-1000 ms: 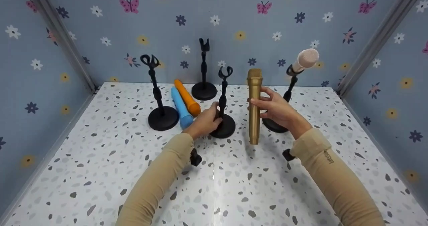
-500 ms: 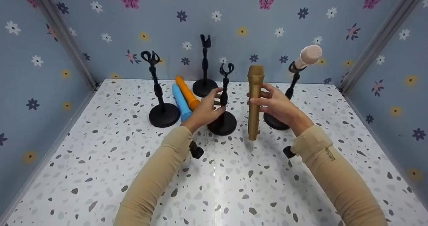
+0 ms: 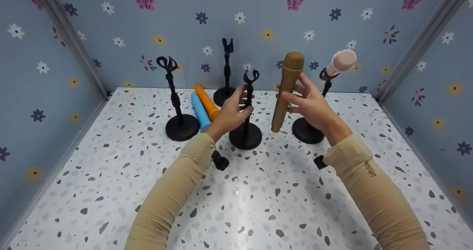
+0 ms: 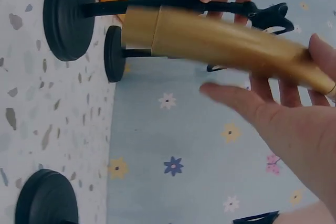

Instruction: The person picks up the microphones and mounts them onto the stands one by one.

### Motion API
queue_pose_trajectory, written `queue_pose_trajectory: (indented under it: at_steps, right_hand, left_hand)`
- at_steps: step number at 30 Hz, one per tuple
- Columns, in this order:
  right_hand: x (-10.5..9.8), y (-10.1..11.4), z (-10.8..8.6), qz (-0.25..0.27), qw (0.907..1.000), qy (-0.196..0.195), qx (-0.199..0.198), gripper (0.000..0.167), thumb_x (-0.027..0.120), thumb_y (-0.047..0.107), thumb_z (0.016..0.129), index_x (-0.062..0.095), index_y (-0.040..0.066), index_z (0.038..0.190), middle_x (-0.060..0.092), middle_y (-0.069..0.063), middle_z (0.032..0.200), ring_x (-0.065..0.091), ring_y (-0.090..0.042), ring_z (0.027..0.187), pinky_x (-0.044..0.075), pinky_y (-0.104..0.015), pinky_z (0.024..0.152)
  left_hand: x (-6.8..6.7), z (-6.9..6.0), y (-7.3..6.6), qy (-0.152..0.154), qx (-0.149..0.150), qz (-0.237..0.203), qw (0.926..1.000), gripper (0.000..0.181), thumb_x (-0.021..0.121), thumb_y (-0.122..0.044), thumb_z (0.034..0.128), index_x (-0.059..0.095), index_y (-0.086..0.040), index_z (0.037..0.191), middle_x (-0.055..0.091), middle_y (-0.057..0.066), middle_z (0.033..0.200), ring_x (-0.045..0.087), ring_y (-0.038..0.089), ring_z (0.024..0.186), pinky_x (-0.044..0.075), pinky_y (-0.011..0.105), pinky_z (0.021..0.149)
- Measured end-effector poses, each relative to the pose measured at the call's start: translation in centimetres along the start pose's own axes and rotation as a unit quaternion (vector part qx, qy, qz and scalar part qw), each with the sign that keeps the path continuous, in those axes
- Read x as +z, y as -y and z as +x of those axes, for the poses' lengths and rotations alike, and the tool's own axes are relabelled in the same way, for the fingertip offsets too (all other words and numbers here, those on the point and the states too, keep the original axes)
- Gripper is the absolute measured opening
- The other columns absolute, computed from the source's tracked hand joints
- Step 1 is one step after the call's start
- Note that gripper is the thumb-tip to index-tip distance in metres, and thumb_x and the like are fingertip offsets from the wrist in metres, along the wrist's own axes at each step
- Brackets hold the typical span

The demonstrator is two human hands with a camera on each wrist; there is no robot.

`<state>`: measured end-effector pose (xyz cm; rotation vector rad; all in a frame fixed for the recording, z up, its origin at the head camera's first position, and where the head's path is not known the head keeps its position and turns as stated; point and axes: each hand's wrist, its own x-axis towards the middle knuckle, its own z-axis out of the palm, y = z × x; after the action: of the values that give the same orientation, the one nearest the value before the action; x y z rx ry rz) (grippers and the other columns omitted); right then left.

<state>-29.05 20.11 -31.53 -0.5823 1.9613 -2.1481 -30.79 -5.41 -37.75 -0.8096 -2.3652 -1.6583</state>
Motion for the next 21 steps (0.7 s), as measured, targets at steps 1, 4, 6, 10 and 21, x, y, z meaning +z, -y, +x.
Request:
queue_pose_trajectory:
  at_steps: [1, 4, 6, 10, 21]
  right_hand:
    - [0.2, 0.2, 0.0, -0.004, 0.9999, 0.000, -0.010, 0.076, 0.071, 0.013, 0.096, 0.029, 0.025, 0.159, 0.050, -0.018, 0.147, 0.050, -0.035, 0.135, 0.043, -0.063, 0.103]
    - [0.7, 0.8, -0.1, -0.035, 0.9986, -0.004, -0.039, 0.074, 0.071, 0.014, 0.097, 0.030, 0.023, 0.158, 0.050, -0.016, 0.147, 0.050, -0.034, 0.135, 0.047, -0.060, 0.100]
    - [1.1, 1.1, -0.1, -0.052, 0.9968, -0.008, -0.060, 0.074, 0.071, 0.015, 0.097, 0.029, 0.022, 0.158, 0.050, -0.016, 0.147, 0.051, -0.034, 0.134, 0.048, -0.059, 0.099]
    - [1.8, 1.6, 0.0, -0.086, 0.9917, -0.014, -0.094, 0.072, 0.071, 0.017, 0.096, 0.032, 0.022, 0.156, 0.052, -0.016, 0.145, 0.053, -0.034, 0.132, 0.046, -0.061, 0.101]
    - [2.9, 2.0, 0.3, -0.132, 0.9850, -0.012, -0.111, 0.068, 0.072, 0.019, 0.096, 0.036, 0.021, 0.154, 0.059, -0.018, 0.137, 0.060, -0.035, 0.125, 0.049, -0.055, 0.100]
  left_hand:
    - [0.0, 0.1, -0.1, 0.000, -0.003, -0.006, 1.0000, 0.060, 0.060, -0.003, 0.0980, 0.035, -0.004, 0.153, 0.060, 0.014, 0.134, 0.062, 0.026, 0.119, 0.052, 0.038, 0.098]
    - [0.0, 0.3, -0.5, 0.000, -0.014, -0.018, 0.9997, 0.055, 0.060, -0.009, 0.1000, 0.039, -0.006, 0.151, 0.062, 0.009, 0.129, 0.062, 0.023, 0.118, 0.053, 0.038, 0.096]
    - [0.1, 0.5, -0.8, -0.001, -0.023, -0.022, 0.9995, 0.049, 0.058, -0.017, 0.1033, 0.042, -0.008, 0.149, 0.064, 0.007, 0.126, 0.062, 0.020, 0.117, 0.052, 0.037, 0.096]
    - [-0.1, 0.8, -1.2, -0.011, -0.023, -0.029, 0.9993, 0.037, 0.052, -0.029, 0.1078, 0.052, -0.007, 0.138, 0.067, 0.006, 0.120, 0.062, 0.018, 0.113, 0.050, 0.035, 0.098]
    - [-0.3, 1.2, -1.1, -0.030, -0.026, -0.044, 0.9982, 0.029, 0.057, -0.032, 0.1057, 0.059, -0.007, 0.120, 0.068, 0.004, 0.109, 0.062, 0.017, 0.101, 0.050, 0.031, 0.094]
